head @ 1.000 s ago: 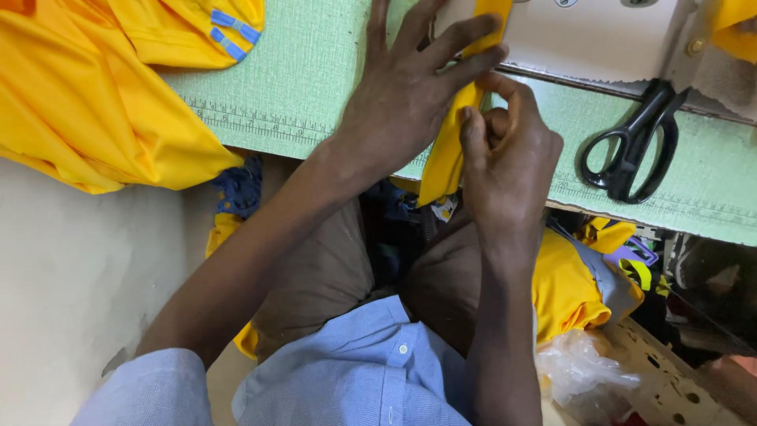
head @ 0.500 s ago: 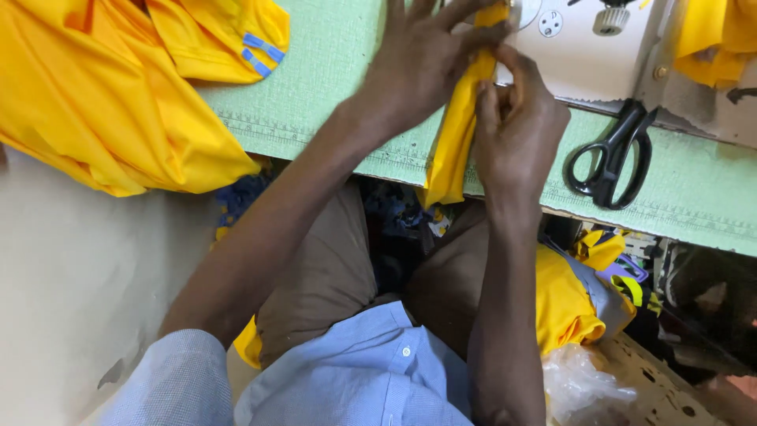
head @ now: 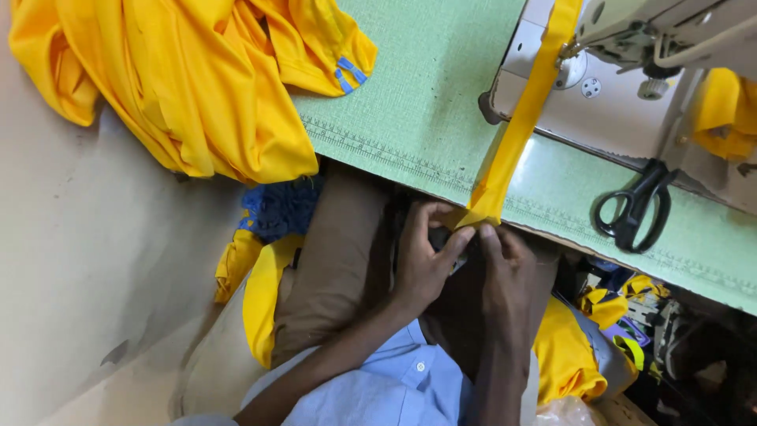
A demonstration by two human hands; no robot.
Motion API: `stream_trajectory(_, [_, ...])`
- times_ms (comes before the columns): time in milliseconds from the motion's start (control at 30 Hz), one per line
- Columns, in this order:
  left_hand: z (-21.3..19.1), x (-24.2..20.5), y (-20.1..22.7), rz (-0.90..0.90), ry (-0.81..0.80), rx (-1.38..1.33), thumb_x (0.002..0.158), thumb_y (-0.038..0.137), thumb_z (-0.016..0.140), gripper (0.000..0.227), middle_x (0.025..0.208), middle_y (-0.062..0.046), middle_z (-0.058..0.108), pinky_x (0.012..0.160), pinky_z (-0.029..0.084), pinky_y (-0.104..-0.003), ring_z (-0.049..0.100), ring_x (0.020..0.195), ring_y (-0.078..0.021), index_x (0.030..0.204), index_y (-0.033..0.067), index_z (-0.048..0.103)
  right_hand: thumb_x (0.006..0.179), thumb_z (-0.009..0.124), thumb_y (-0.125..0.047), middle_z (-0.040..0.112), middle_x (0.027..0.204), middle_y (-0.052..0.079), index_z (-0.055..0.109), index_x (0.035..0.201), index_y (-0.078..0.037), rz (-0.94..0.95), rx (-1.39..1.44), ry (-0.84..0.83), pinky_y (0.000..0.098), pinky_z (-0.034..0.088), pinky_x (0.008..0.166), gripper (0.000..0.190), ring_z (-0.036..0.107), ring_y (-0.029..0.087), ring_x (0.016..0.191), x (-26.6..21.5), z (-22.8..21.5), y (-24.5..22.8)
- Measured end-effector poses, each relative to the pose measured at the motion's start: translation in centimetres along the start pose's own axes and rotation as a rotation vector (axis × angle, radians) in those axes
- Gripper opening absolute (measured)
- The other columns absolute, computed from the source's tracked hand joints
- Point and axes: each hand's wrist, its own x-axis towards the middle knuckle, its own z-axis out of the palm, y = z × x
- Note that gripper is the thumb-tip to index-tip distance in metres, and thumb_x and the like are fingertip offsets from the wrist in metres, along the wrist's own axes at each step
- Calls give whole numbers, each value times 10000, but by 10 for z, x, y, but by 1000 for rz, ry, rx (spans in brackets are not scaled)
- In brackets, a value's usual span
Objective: Folding and cutting a yellow fabric strip at a sewing workstation
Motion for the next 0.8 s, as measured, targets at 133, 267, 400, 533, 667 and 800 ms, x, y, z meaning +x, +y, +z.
stream_trajectory(133, [1,2,0,-19,-86,28,965,310,737,283,953,-131,650,826,553,-429,705,961,-344,1063,48,690,1014,691,-171,673,790,82,756,1011,-37,-82,364,25,281,554,654,149,609,134,676,-19,3,8])
stream_trajectory(267, [-13,0,4,52,-152,78,1022,308,654,244,833,-136,637,727,537,-416,702,833,-322,1017,65,675,1026,683,-155,678,798,81,728,1006,-35,-102,497,152,270,558,678,130,616,119,699,-34,15,30])
stream_trajectory(400, [-9,-10,-2,-103,-196,-30,1078,367,537,337,802,-149,677,684,536,-389,672,767,-243,1044,47,635,1039,668,-197,654,777,57,711,993,-37,-108,606,233,250,552,650,171,620,119,696,-34,33,28])
stream_trajectory(533, [2,-13,3,-248,-202,-120,992,405,668,356,771,-104,684,624,525,-282,635,711,-153,1058,56,650,1035,679,-252,628,768,49,708,979,-39,-194,486,220,257,544,649,221,600,106,718,-41,26,38])
stream_trajectory(667, [1,-9,-1,-304,-200,-229,972,305,722,230,717,-27,673,593,556,-212,632,665,-63,1022,81,704,1069,606,-252,639,760,55,683,976,-41,-158,547,168,265,567,642,243,625,114,699,-46,24,30])
stream_trajectory(800, [0,-8,-15,-377,-228,-362,956,299,746,220,705,-2,648,579,555,-205,640,650,-47,1006,88,708,1072,572,-250,731,862,90,673,1021,-46,42,1000,53,305,630,728,233,735,150,780,-33,46,62])
